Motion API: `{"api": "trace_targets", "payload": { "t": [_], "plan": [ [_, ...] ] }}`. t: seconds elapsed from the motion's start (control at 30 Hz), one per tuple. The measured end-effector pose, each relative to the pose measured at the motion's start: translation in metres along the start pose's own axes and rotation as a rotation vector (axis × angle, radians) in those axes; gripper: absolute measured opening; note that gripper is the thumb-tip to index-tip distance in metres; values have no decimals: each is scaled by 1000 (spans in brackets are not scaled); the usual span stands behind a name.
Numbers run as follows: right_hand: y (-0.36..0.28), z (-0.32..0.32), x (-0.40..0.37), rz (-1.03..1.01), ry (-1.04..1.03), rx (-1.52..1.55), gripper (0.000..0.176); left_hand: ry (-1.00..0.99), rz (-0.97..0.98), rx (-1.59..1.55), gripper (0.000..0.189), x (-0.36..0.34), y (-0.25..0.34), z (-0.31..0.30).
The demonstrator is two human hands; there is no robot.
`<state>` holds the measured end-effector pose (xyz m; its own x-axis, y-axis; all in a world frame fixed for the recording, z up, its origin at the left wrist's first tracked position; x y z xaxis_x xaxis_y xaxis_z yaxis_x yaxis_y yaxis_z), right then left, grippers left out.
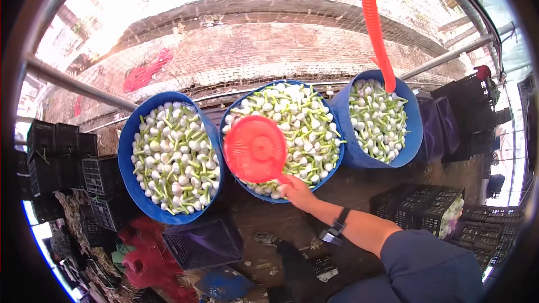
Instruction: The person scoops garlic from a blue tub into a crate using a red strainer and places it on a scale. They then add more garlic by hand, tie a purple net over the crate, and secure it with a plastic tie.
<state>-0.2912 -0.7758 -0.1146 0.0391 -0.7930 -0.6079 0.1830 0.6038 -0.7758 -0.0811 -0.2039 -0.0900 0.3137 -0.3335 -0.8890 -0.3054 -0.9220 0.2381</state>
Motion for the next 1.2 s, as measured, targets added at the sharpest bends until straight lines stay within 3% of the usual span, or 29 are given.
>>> {"api": "trace_targets", "payload": {
  "t": [0.1, 0.13, 0.2, 0.27, 0.33, 0.4, 0.47, 0.53, 0.6, 0.7, 0.77, 0.83, 0.9, 1.0, 1.03, 1.07, 1.1, 1.13, 1.2],
  "plan": [
    [52, -100, -2, -87, 270, -348, 33, -15, 78, 33, 31, 1, 19, -9],
    [45, -119, -13, -21, 299, -490, 31, -18, 126, 6, 31, 6, 23, -10],
    [33, -139, -28, 498, 257, -291, 30, -9, 175, -9, 31, 4, 34, -13],
    [53, -148, -14, 569, 222, -164, 30, 16, 52, 71, 33, -16, 78, -18],
    [74, -152, 11, 647, 180, -34, 31, 18, 62, 115, 33, -15, 96, -22],
    [81, -153, 51, 686, 231, 281, 28, 28, 68, 161, 34, -8, 104, -28],
    [89, -157, 64, 717, 288, 306, 29, 89, 84, 160, 37, 4, 113, -39],
    [89, -167, 67, 653, 274, 270, 29, 127, 129, 216, 38, 7, 138, -44],
    [67, -170, 53, 563, 302, 209, 28, 188, 216, 285, 40, 6, 214, -39],
    [20, -166, 64, 332, 261, 7, 34, 130, 336, 469, 40, 51, 246, -29],
    [-5, -151, 96, 283, 265, -89, 36, 267, 572, 458, 31, 71, 282, -24],
    [-2, -135, 134, 217, 273, -183, 39, 179, 510, 407, 35, 96, 287, -14],
    [32, -132, 176, 171, 491, -595, 48, 72, 453, 338, 38, 115, 296, -8],
    [44, -111, 202, 230, 454, -562, 52, 55, 480, 332, 39, 133, 300, -16],
    [22, -97, 188, 287, 456, -430, 46, 44, 472, 328, 39, 140, 310, -23],
    [34, -95, 180, 296, 461, -440, 46, 3, 392, 159, 40, 150, 320, -29],
    [34, -96, 167, -33, 551, -572, 40, -33, 311, -14, 42, 161, 335, -34],
    [29, -90, 150, -378, 621, -696, 35, -53, 364, -73, 45, 173, 357, -39],
    [20, -59, 97, 150, 348, -91, 32, -125, 386, -320, 56, 202, 401, -45]
  ]
}}
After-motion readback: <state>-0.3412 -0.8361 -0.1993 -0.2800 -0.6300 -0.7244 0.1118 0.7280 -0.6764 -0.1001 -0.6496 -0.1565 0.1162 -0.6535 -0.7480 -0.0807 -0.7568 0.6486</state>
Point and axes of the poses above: each hand's wrist, its own x-axis towards the middle knuckle, its own z-axis out of the palm, y = z × x, the point moved 5 cm from there along x, towards the middle knuckle, and after that the axes turned 5 degrees about x, right-handed, at the moved point
